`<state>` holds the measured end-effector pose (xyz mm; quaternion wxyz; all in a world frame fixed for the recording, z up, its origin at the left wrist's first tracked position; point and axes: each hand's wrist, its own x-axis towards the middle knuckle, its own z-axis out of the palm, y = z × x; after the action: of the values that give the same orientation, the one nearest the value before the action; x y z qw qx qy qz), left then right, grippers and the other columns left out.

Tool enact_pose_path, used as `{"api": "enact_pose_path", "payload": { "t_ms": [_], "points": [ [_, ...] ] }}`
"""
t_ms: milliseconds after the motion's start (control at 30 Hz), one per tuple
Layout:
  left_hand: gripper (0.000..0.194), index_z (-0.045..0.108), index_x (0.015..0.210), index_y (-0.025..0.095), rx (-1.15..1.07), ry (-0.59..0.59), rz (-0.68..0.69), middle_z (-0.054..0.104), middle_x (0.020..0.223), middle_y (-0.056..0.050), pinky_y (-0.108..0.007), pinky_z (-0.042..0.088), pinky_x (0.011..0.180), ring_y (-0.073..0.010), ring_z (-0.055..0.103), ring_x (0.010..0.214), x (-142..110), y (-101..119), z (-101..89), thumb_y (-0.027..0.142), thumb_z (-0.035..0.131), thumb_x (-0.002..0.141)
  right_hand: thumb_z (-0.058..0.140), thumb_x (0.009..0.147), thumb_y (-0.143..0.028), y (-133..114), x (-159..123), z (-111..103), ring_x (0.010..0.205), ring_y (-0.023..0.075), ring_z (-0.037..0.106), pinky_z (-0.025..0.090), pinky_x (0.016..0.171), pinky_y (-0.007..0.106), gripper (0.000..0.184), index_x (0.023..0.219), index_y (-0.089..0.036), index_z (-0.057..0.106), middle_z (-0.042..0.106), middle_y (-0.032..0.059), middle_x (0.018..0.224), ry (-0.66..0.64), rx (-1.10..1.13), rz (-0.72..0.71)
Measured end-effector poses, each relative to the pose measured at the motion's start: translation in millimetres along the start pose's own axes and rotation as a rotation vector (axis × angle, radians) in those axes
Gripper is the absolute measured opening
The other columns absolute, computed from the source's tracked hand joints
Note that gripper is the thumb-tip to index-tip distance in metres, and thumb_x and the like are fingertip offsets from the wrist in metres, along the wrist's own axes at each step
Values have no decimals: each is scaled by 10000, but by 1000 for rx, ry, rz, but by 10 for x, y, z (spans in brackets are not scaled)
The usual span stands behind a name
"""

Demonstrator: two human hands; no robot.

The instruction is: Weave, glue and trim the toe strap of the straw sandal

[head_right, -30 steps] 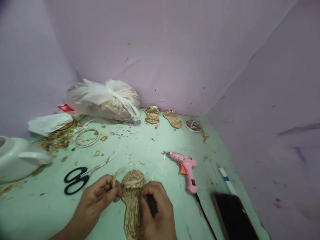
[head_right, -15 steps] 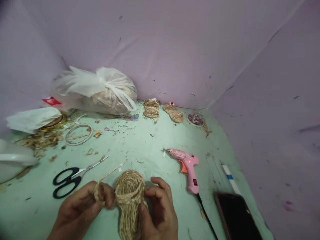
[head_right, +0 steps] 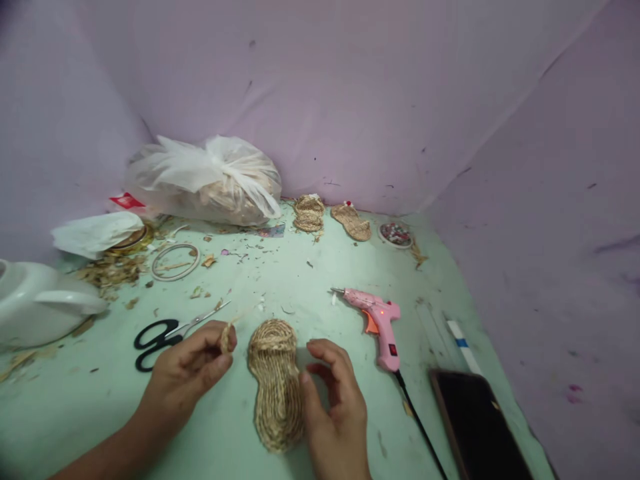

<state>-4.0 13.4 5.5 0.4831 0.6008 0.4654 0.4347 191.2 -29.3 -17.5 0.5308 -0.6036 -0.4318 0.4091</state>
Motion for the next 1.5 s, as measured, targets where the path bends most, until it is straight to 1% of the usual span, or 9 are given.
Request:
{"api": "enact_pose_path", "payload": {
  "t_ms": [100,267,367,533,767,933,1067,1333,1500],
  "points": [
    [104,503,694,183,147,-136,144,518,722,-11,-216,375,586,-114,471,654,-125,65,31,170,512,797,657,743,-280,-161,-54,-12,792,166,603,506,717,267,168,901,-224,658,643,35,845,-67,120,82],
    [156,482,677,178,224,-310,144,493,667,-8,-219,347,557,-109,442,590,-278,94,132,232,486,823,692,714,-373,-306,-112,63,531,104,539,439,513,229,307,944,-171,662,626,20,666,-335,496,374],
    [181,498,676,173,255,-355,78,486,647,-6,-220,330,537,-110,427,568,-284,61,155,272,477,826,738,667,-370,-315,-112,99,482,90,524,420,498,223,344,923,-154,659,603,-1,590,-329,566,432],
    [153,506,645,165,265,-381,-91,431,599,21,-213,285,489,-99,360,523,-267,12,176,249,507,773,774,618,-356,-306,-70,92,513,92,519,439,482,211,346,869,-146,664,597,-2,591,-263,585,394],
    [149,571,762,166,193,-359,-226,385,555,50,-202,261,462,-95,331,506,-255,29,193,298,596,696,751,628,-384,-289,-20,86,427,65,468,408,424,189,287,700,-136,626,552,-37,499,-228,453,315],
    [152,576,664,157,221,-204,-311,326,448,73,-201,241,434,-82,295,441,-245,77,231,301,622,649,783,538,-383,-295,-77,149,371,62,471,403,399,189,327,605,-129,589,549,-40,422,-341,363,444],
    [218,570,608,138,171,-287,-365,480,501,12,-211,297,460,-98,374,480,-216,123,228,343,569,682,766,547,-403,-303,-114,181,395,69,511,431,407,191,334,651,-127,610,585,-26,474,-355,363,463],
    [212,541,599,147,130,-329,-353,490,515,12,-213,312,469,-100,396,493,-231,131,224,337,557,691,693,623,-399,-313,-116,166,401,79,505,429,415,203,278,603,-134,613,569,-20,459,-366,276,416],
    [201,512,603,162,94,-193,-417,396,445,60,-201,253,424,-78,322,441,-251,149,312,328,623,620,665,626,-309,-297,-158,206,371,71,458,378,401,198,181,583,-145,601,533,-41,413,-332,205,367]
  ]
}}
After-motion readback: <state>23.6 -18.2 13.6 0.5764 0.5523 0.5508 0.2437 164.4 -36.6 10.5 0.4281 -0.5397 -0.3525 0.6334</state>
